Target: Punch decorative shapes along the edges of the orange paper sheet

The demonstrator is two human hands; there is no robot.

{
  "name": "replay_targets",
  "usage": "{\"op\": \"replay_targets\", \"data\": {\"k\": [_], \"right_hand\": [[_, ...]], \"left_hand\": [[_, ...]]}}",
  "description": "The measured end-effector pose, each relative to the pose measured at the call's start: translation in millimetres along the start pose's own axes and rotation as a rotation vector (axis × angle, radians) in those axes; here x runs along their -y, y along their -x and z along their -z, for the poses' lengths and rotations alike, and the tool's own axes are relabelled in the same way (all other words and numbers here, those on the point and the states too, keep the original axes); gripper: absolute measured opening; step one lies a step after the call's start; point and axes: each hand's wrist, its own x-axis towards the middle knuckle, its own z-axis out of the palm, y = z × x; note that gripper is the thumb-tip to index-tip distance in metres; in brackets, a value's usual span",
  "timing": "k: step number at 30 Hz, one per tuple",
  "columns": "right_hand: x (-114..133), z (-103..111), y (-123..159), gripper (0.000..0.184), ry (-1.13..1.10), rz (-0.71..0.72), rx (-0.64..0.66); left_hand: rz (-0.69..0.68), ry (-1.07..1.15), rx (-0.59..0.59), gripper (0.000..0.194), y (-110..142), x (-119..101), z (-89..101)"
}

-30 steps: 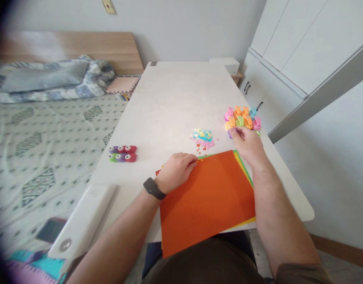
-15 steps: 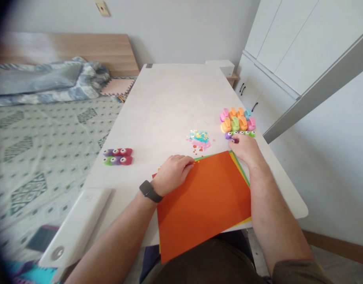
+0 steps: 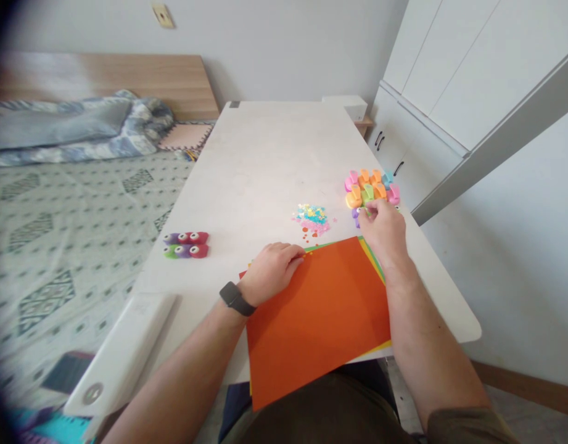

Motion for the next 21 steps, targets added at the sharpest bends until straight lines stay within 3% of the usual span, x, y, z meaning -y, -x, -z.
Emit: {"op": "replay_targets", "data": {"k": [2, 6, 8, 10, 14, 21], "right_hand": [[18.4, -2.0, 9.2, 0.024, -0.188, 0.055, 0.08], [46.9, -12.5, 31.4, 0.033, -0.482, 0.098, 0.523], [53.4, -16.2, 38.4, 0.034, -0.507, 0.104, 0.647], [55.5, -17.3, 40.7, 0.036, -0.493, 0.117, 0.654], [52.9, -16.4, 37.9, 0.038, -0.445, 0.135, 0.539], [53.9, -21.9, 41.4, 0.039, -0.602, 0.048, 0.603]], "left_hand": [[-0.005, -0.001, -0.004, 0.021, 0.1, 0.5, -0.4], [-0.009, -0.001, -0.01, 0.021, 0.2, 0.9, -1.1], [-0.009, -0.005, -0.01, 0.021, 0.2, 0.8, -1.2], [-0.011, -0.011, -0.013, 0.021, 0.2, 0.8, -1.3], [-0.016, -0.016, -0.013, 0.021, 0.5, 1.1, -1.8], [-0.009, -0.018, -0.018, 0.02, 0.0, 0.8, -2.4]]}}
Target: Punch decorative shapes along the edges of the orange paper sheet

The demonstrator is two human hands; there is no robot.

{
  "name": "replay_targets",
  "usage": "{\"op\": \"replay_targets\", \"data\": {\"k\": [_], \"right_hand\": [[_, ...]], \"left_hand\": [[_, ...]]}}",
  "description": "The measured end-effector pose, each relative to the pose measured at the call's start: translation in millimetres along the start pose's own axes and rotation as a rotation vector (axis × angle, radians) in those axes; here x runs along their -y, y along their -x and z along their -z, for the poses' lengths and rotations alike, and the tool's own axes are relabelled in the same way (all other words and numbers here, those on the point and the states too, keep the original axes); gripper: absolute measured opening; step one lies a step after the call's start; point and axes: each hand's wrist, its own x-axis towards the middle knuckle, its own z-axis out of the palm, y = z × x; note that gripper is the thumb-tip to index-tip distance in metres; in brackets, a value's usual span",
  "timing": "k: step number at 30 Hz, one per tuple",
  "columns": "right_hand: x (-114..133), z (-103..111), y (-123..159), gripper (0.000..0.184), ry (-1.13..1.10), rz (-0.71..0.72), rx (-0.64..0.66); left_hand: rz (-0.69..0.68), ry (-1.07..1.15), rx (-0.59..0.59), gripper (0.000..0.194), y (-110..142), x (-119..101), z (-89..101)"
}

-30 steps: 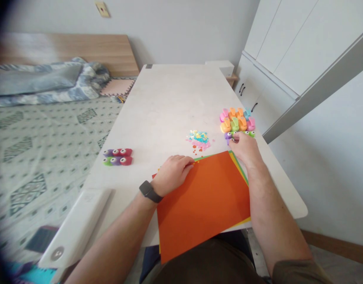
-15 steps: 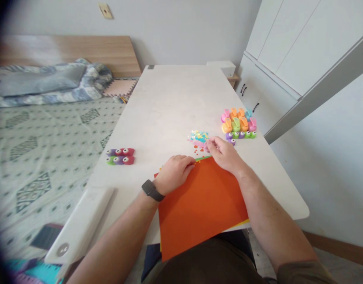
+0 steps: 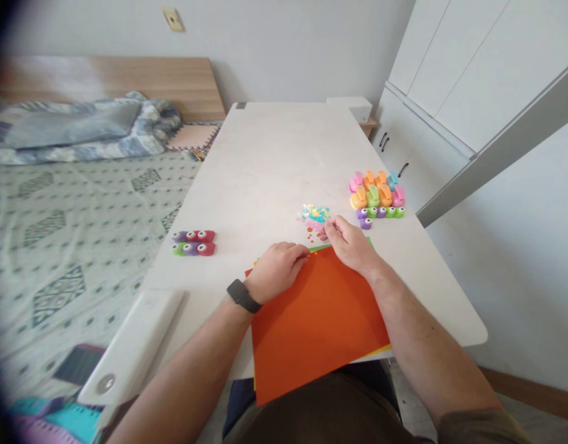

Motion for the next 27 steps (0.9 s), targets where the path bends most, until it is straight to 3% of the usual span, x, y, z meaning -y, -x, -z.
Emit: {"op": "replay_targets", "data": {"k": [4, 9, 14, 22, 27], "right_hand": [[-1.6, -5.6, -1.1, 0.042, -0.05, -0.037, 0.083], [-2.9, -9.7, -2.4, 0.04, -0.067, 0.011, -0.037], [3.1, -16.4, -0.4, 0.04, -0.107, -0.016, 0.101], [-4.3, -11.1, -6.1, 0.042, -0.08, -0.002, -0.116], [-9.4, -7.4, -6.4, 0.046, 0.033, -0.077, -0.09]], "left_hand": [[0.0, 0.005, 0.006, 0.021, 0.3, -0.4, 1.0], [0.006, 0.009, 0.014, 0.021, 0.6, -1.1, 1.9], [0.0, 0.003, 0.002, 0.022, 0.6, -1.1, 0.9], [0.008, 0.002, 0.013, 0.022, 1.0, -0.8, 2.2], [0.003, -0.016, 0.017, 0.022, 0.6, -1.4, 2.0]]}}
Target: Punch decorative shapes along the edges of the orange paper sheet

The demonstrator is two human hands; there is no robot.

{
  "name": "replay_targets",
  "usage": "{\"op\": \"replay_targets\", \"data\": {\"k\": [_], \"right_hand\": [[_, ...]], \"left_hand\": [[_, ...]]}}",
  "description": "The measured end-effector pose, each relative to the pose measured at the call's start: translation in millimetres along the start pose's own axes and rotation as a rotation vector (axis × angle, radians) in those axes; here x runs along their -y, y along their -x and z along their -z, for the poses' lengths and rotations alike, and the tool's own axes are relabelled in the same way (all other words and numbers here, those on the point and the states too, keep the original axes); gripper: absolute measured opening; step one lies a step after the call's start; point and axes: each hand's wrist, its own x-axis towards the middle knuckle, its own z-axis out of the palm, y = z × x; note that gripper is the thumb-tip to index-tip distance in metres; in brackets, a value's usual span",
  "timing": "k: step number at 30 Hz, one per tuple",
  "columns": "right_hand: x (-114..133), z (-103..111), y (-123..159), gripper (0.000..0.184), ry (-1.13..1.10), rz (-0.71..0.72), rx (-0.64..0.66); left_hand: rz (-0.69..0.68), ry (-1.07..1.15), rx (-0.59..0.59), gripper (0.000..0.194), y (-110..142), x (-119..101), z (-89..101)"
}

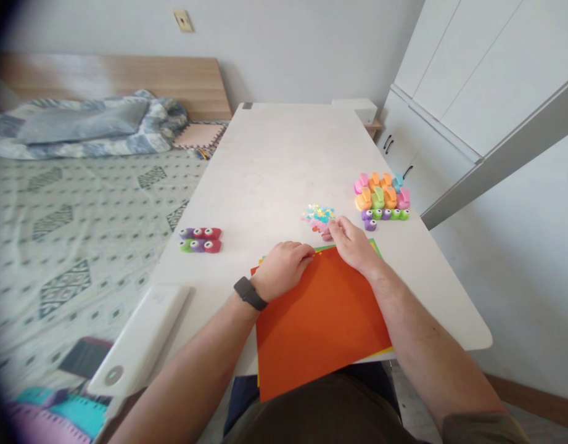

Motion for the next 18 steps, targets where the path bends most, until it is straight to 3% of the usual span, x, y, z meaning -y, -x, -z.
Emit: {"op": "replay_targets", "data": {"k": [3, 9, 18], "right_hand": [[2.4, 0.2, 0.9, 0.045, 0.091, 0.04, -0.02], [-2.7, 1.6, -3.7, 0.048, 0.097, 0.098, -0.192], [-8.4, 0.8, -7.1, 0.047, 0.174, 0.039, -0.177]], "left_hand": [[0.003, -0.001, -0.003, 0.022, 0.2, -0.2, -0.1], [0.003, -0.001, 0.007, 0.022, 0.5, 0.2, 0.2], [0.0, -0.009, 0.005, 0.022, 0.8, -0.2, -0.4]]}}
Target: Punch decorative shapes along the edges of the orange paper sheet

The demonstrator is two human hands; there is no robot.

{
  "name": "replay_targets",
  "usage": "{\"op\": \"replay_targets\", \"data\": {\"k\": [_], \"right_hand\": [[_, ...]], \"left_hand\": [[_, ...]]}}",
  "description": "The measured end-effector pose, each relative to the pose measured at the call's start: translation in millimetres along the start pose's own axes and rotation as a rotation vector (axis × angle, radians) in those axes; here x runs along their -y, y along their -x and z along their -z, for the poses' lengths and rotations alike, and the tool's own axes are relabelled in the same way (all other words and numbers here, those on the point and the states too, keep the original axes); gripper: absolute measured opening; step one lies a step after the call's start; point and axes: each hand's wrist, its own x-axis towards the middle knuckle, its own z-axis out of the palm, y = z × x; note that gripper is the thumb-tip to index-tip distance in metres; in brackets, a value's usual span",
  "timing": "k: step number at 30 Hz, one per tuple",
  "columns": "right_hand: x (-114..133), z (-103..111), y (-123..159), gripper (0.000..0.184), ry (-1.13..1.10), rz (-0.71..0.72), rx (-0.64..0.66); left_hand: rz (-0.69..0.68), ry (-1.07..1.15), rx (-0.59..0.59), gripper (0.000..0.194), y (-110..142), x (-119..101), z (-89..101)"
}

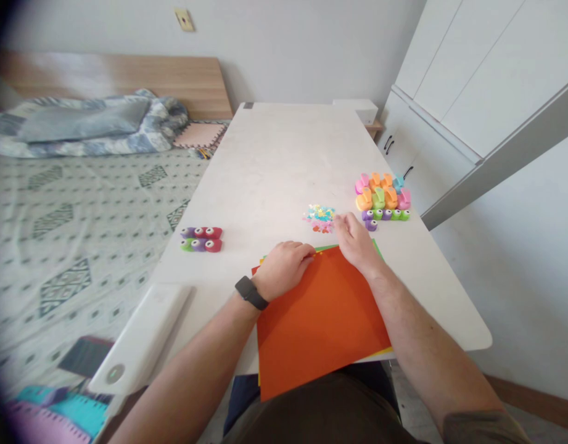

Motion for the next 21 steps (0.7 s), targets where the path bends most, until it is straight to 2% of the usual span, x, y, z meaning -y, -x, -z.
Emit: {"op": "replay_targets", "data": {"k": [3, 8, 15, 21], "right_hand": [[0.1, -1.7, -0.8, 0.049, -0.087, -0.004, -0.014], [-2.3, -3.0, -0.9, 0.049, -0.091, -0.037, 0.056], [-3.0, -2.2, -1.6, 0.051, -0.17, -0.007, -0.019], [2.7, -6.8, -0.7, 0.051, -0.198, -0.027, 0.097]], "left_hand": [[-0.003, 0.006, -0.013, 0.022, 0.7, 0.7, -1.5], [-0.003, -0.002, -0.003, 0.022, 0.5, 0.8, -1.8], [-0.001, 0.002, 0.009, 0.023, 0.3, 0.3, 0.3], [-0.01, -0.013, 0.004, 0.023, 0.4, 0.4, -1.2]]}}
